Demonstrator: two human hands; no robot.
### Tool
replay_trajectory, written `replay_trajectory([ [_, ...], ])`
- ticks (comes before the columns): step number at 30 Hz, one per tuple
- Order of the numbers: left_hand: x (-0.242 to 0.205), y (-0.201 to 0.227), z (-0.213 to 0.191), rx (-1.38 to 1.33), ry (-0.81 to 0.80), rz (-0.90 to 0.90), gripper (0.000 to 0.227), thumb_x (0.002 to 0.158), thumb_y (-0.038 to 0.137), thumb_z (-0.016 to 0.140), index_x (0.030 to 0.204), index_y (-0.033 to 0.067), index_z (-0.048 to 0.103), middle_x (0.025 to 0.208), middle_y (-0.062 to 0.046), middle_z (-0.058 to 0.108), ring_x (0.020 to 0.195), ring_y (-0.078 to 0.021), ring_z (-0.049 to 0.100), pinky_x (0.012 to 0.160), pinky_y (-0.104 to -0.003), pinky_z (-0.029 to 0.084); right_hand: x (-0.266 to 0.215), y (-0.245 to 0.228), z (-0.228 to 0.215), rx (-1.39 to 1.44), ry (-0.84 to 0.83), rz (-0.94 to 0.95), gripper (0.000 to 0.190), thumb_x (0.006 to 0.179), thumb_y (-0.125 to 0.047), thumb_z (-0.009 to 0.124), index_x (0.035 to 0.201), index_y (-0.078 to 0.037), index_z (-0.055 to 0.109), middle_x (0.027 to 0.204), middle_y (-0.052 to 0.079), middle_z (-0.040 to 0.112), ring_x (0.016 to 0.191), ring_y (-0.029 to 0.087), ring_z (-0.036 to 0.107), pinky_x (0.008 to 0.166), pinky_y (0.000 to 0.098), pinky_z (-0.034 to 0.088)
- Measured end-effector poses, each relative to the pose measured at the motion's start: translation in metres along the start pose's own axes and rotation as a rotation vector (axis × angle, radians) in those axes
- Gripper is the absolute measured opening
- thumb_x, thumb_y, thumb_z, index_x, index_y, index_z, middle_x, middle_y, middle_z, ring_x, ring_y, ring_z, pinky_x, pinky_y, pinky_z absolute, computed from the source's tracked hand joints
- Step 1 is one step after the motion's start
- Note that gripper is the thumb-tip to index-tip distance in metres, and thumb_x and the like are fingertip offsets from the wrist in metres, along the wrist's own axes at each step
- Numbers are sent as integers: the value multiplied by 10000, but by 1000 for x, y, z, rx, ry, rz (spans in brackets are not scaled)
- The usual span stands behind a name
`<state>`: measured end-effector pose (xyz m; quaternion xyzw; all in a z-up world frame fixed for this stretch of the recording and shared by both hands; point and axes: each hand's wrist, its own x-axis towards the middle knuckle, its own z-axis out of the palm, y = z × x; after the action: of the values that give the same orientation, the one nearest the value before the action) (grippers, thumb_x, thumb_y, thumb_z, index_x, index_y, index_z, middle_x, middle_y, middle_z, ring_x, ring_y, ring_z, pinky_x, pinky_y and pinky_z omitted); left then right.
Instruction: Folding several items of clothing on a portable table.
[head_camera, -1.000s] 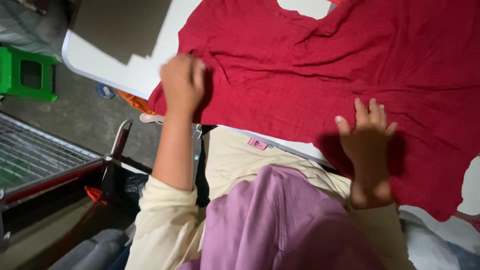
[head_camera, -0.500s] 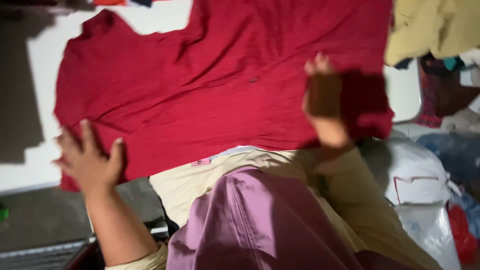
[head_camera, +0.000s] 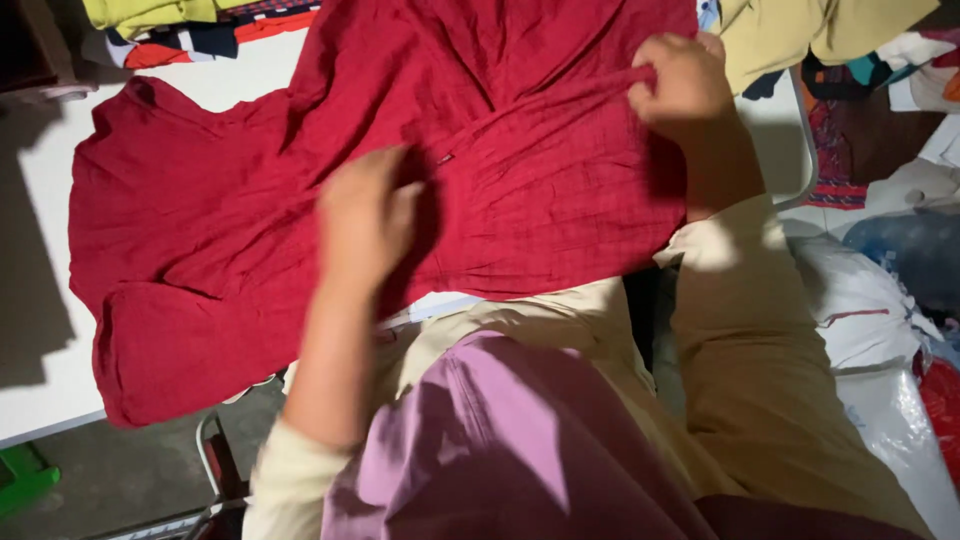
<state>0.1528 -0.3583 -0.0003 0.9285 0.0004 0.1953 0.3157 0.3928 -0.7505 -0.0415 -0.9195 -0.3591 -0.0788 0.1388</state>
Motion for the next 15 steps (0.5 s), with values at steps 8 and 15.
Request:
replay_trajectory([
  [8,33,16,78,57,-171,249,364,836,109,766,1194,110,698,1054,-99,619,1072,-323,593,989,-479,395,-69,-41,-74,-52,229,-71,150,802,-5,733,904,-109,699,926,96,638,948,331,629,921,471,440],
  [15,-13,60,51,-17,-383,174,557,828,334,749,1325,106,643,1276,-159,598,1233,-362,539,1094,-542,346,-123,-95,-37,208,132,194,330,743,-118,633,1054,-90,739,1112,123,670,1041,345,659,918,485,532],
])
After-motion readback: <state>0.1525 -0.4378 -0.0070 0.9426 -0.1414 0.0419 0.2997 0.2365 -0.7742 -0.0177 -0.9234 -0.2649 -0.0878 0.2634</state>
